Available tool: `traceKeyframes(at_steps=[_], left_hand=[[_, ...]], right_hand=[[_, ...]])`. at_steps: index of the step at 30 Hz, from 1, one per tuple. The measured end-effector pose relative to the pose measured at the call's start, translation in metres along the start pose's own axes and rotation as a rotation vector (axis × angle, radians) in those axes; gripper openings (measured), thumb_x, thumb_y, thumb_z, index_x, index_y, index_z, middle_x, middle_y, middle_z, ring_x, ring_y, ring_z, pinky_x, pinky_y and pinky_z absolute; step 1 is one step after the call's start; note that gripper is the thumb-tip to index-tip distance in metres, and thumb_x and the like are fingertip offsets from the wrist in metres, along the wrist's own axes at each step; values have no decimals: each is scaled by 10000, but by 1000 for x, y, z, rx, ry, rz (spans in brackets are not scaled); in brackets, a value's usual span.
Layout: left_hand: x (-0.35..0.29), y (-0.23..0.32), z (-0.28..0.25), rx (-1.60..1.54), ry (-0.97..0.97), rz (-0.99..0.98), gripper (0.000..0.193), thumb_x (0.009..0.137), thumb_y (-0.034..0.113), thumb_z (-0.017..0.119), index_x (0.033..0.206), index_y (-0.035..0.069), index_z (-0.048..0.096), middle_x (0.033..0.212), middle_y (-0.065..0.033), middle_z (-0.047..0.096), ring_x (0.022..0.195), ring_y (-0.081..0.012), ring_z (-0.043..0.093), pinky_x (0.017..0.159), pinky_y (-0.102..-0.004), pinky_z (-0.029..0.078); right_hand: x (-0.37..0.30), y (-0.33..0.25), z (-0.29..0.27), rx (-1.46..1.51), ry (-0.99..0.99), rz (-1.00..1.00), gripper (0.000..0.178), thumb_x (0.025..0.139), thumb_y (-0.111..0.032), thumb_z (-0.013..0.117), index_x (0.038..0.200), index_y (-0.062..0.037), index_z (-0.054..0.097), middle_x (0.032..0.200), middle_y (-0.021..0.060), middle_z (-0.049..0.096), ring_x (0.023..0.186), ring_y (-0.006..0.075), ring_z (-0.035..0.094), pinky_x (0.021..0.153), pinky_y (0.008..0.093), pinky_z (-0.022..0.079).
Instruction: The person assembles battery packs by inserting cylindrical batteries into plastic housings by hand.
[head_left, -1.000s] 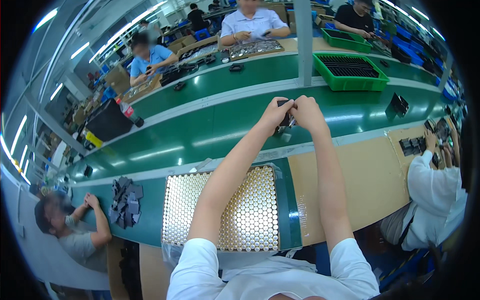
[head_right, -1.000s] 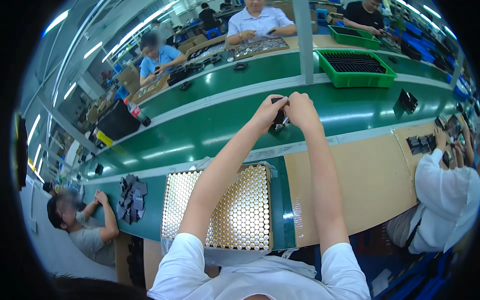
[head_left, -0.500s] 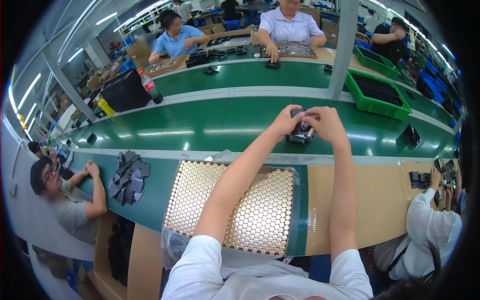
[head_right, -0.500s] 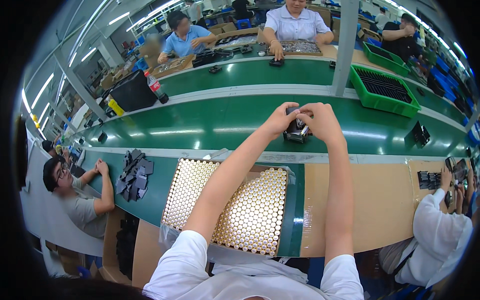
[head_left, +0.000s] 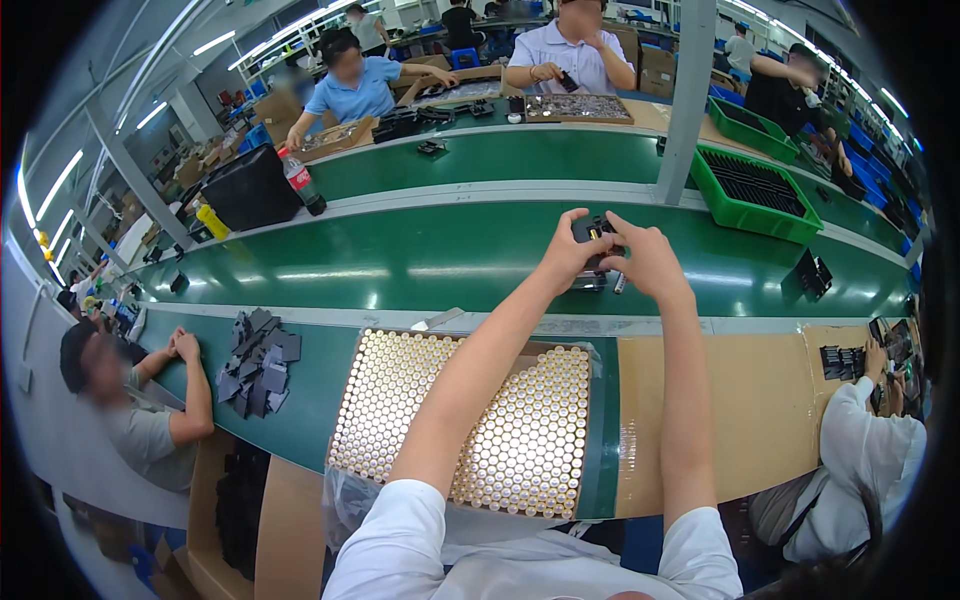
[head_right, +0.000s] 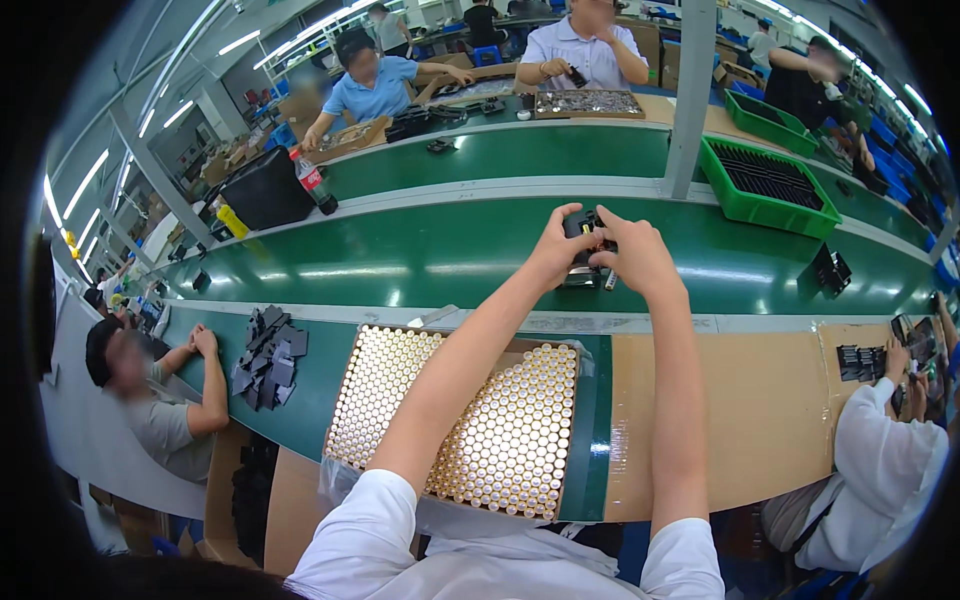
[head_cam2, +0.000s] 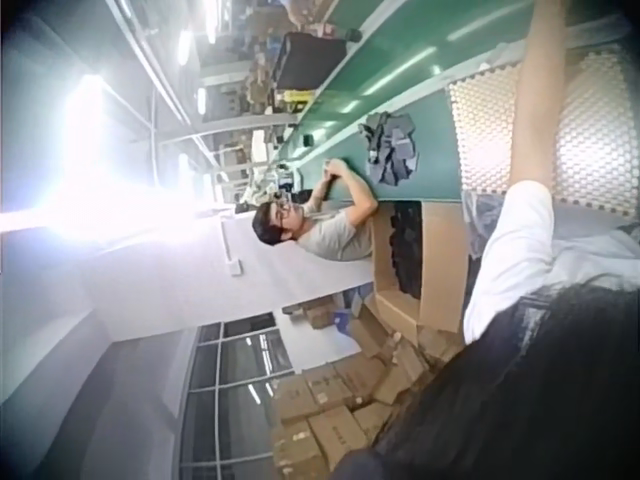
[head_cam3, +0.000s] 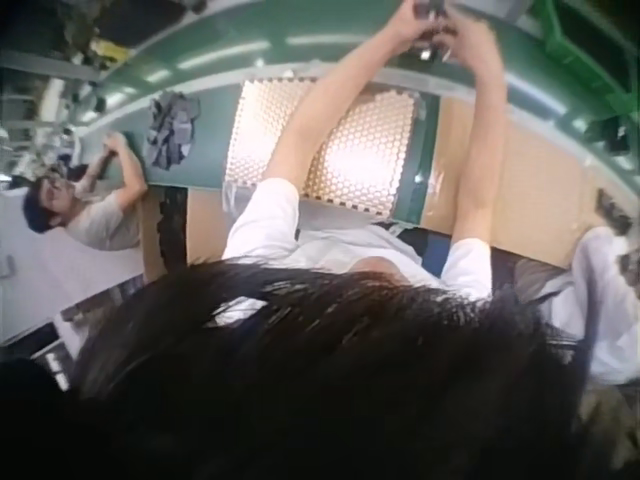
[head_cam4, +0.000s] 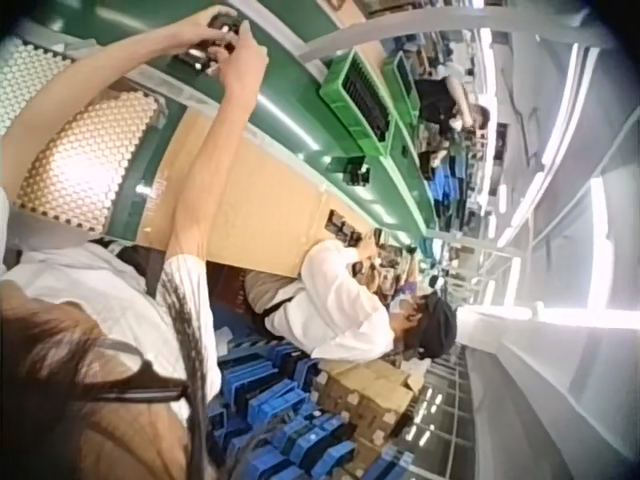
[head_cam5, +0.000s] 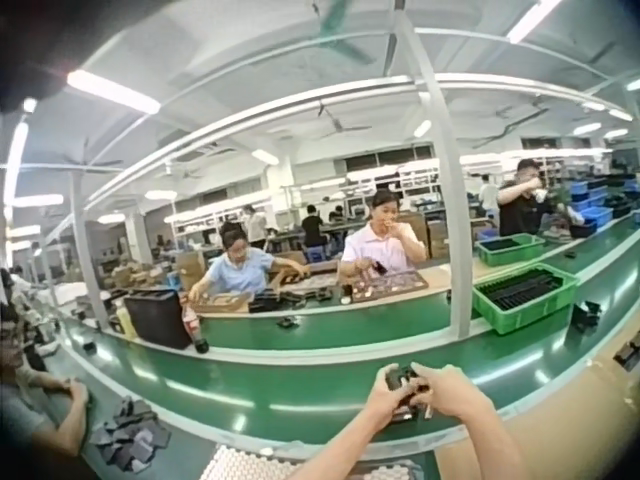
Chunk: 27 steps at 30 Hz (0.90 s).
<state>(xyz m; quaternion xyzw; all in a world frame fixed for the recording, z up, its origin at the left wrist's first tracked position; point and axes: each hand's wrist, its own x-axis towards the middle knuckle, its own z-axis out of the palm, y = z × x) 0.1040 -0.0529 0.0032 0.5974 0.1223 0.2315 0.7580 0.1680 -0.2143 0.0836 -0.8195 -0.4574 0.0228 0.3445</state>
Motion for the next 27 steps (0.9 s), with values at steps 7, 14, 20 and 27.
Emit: traceKeyframes(at_steps=[7,14,20,27], left_hand=[[-4,3,-7,175,-70,57,737,843,3,786,1463,96,399,1167,-174,612,906,-205,654,744,-316,595],[0,-11,-12,361,-189,197,685,817,30,791,1410,82,454,1111,-161,646,828,-205,667,689,-320,567],[3,-22,-14,316,-182,214,619,815,30,780,1360,95,494,1084,-147,646,802,-200,650,685,-321,561],[2,-11,-9,283,-23,45,547,882,52,738,1372,101,501,1115,-142,639,872,-192,639,755,-307,566]], right_hand=[[5,10,3,243,85,-19,417,826,-69,780,1239,-46,733,998,111,789,676,237,643,683,334,552],[23,34,27,-3,395,-229,300,876,-95,733,1171,-44,744,980,106,787,705,253,665,690,338,551],[21,34,44,-142,417,-272,247,932,-201,690,1111,-42,752,954,101,782,723,289,680,696,363,547],[27,40,35,47,42,330,408,971,-448,677,1068,-63,771,956,108,781,796,326,709,740,402,555]])
